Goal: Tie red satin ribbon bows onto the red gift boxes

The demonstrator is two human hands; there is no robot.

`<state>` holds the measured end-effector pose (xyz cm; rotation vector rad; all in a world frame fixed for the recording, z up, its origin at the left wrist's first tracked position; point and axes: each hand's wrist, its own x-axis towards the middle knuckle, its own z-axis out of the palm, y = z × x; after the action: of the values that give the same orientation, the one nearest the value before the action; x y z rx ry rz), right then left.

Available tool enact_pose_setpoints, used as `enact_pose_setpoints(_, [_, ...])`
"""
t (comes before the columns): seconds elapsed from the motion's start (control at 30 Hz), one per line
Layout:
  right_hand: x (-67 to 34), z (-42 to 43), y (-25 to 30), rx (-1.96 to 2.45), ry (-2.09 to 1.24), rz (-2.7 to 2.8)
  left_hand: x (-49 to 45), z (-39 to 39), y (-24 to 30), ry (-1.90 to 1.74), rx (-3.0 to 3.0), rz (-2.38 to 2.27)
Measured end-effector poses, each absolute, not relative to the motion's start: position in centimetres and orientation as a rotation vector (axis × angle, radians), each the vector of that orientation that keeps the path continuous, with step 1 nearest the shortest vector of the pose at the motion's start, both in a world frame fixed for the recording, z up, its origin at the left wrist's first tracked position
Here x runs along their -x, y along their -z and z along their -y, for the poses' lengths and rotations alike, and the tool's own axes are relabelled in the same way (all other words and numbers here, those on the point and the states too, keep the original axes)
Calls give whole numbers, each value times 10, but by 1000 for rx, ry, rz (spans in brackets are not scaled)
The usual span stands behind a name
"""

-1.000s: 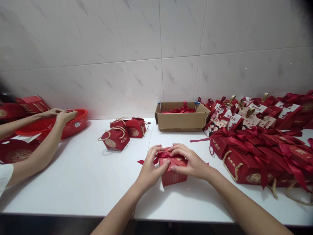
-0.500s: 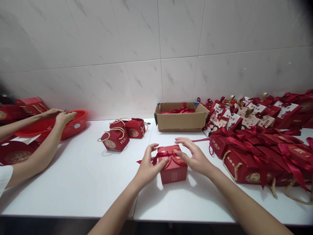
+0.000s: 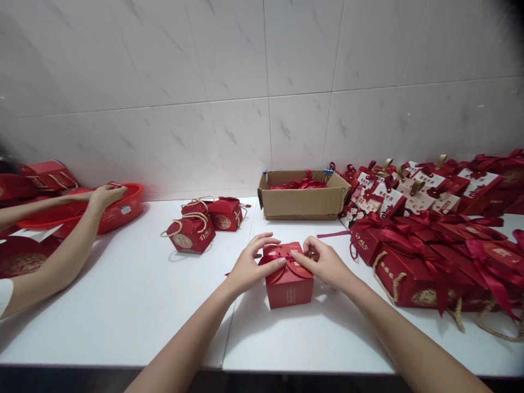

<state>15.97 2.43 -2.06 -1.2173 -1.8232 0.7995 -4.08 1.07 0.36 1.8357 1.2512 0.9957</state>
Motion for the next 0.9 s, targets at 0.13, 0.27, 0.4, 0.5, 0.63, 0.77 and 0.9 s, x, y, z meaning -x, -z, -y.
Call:
enact_pose_setpoints(0.13, [-159, -24, 20, 1201, -793, 1818, 33, -14, -12, -965, -1857, -1183])
enact_pose_setpoints(0.27, [-159, -24, 21, 1206, -815, 1806, 31, -17, -11, -987, -1859, -1192])
enact_pose_setpoints(0.4, [-158, -22, 21, 1193, -830, 1786, 33, -19, -9, -974, -1857, -1236])
enact_pose_setpoints(0.5, [-157, -22, 21, 1189, -838, 1773, 33, -18, -9, -971, -1847, -1232])
enact_pose_setpoints(0.63, [-158, -25, 22, 1193, -863, 1757, 36, -19, -8, -1024, -1773, -1261])
enact_pose_setpoints(0.77, [-162, -31, 22, 1204, -903, 1778, 46, -24, -3, -1070, -1745, -1455])
enact_pose_setpoints(0.9, [-167, -31, 15, 1151, -1037, 1807, 55, -28, 5, -939, -1669, -1462])
